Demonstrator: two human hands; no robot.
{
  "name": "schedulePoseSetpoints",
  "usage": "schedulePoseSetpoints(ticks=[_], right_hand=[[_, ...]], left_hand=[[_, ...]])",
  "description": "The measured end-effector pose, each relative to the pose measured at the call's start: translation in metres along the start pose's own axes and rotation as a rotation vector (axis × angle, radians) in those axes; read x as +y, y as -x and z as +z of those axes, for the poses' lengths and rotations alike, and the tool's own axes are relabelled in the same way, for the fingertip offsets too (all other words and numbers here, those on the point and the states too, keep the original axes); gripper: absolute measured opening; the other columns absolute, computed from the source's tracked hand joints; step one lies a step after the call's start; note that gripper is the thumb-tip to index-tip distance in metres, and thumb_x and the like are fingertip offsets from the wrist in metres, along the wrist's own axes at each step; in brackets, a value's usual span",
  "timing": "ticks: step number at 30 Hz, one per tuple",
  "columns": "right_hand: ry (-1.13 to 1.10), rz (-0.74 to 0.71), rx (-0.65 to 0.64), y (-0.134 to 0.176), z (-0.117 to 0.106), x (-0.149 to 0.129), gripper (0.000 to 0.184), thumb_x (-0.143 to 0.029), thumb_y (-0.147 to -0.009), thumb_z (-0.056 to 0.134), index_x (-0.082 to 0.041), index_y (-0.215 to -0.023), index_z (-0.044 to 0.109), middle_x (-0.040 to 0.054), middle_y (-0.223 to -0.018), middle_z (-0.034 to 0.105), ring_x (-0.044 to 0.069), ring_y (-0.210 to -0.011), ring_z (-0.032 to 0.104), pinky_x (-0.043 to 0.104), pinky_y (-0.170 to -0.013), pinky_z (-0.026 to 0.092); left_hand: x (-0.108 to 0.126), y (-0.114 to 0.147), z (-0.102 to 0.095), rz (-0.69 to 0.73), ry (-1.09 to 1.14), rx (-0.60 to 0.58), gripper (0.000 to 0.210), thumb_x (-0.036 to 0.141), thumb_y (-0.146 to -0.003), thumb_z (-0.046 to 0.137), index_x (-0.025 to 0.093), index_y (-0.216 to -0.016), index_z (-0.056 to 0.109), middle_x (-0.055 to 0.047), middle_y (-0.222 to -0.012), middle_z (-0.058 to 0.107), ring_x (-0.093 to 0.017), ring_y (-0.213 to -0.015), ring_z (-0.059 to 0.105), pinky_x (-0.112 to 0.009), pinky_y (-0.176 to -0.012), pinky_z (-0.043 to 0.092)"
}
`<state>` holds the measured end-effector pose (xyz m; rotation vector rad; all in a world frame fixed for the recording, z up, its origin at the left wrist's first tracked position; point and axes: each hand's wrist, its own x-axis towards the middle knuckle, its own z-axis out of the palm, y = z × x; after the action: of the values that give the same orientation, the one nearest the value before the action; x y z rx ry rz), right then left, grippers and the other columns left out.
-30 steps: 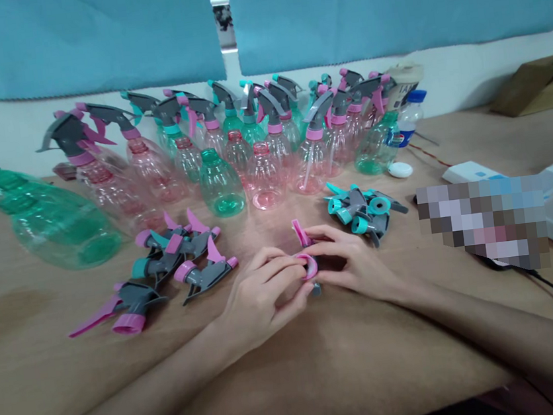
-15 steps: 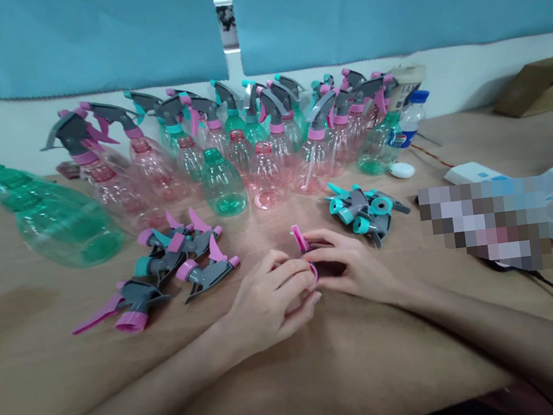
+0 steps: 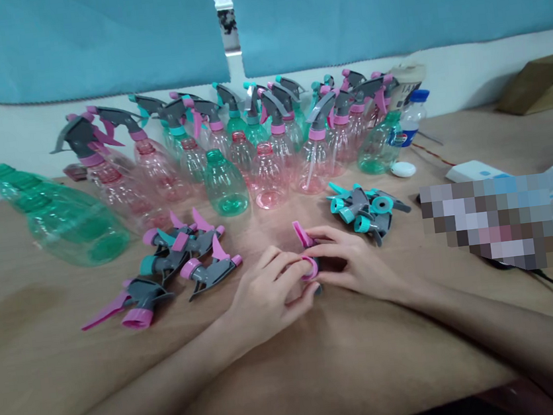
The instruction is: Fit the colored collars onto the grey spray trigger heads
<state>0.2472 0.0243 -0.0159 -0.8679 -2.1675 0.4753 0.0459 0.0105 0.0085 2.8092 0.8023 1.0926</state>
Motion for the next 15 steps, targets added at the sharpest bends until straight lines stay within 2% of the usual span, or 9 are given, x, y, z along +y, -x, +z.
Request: schedulePoseSetpoints(ticks=[9,15], right_hand=[[0.020,-0.021,-0.011,0.0005,-0.0004,-0.0011,0.024,-0.031,-0.082,0.063,-0.021,-0.103,0.067,0.0113,-0.122,0.057,0.025,-0.113,0.057,0.043,-0.094,0.049],[0.012,-0.027,-0.026,0.0006,0.0006,-0.0019,0.025,-0.034,-0.080,0.066,-0.021,-0.101,0.066,0.0110,-0.121,0.057,0.025,-0.113,0.057,0.041,-0.094,0.049]], left_hand=[[0.0017,0.0030,0.0005,0.009,0.029,0.013,0.012,0.016,-0.083,0.059,0.015,-0.095,0.058,-0.005,-0.087,0.066,-0.017,-0.076,0.055,-0.031,-0.071,0.051],[0.0004,0.0037,-0.0003,-0.059,0.103,0.031,0.007,0.016,-0.088,0.055,0.015,-0.092,0.059,-0.006,-0.084,0.065,-0.016,-0.075,0.055,-0.031,-0.068,0.050]])
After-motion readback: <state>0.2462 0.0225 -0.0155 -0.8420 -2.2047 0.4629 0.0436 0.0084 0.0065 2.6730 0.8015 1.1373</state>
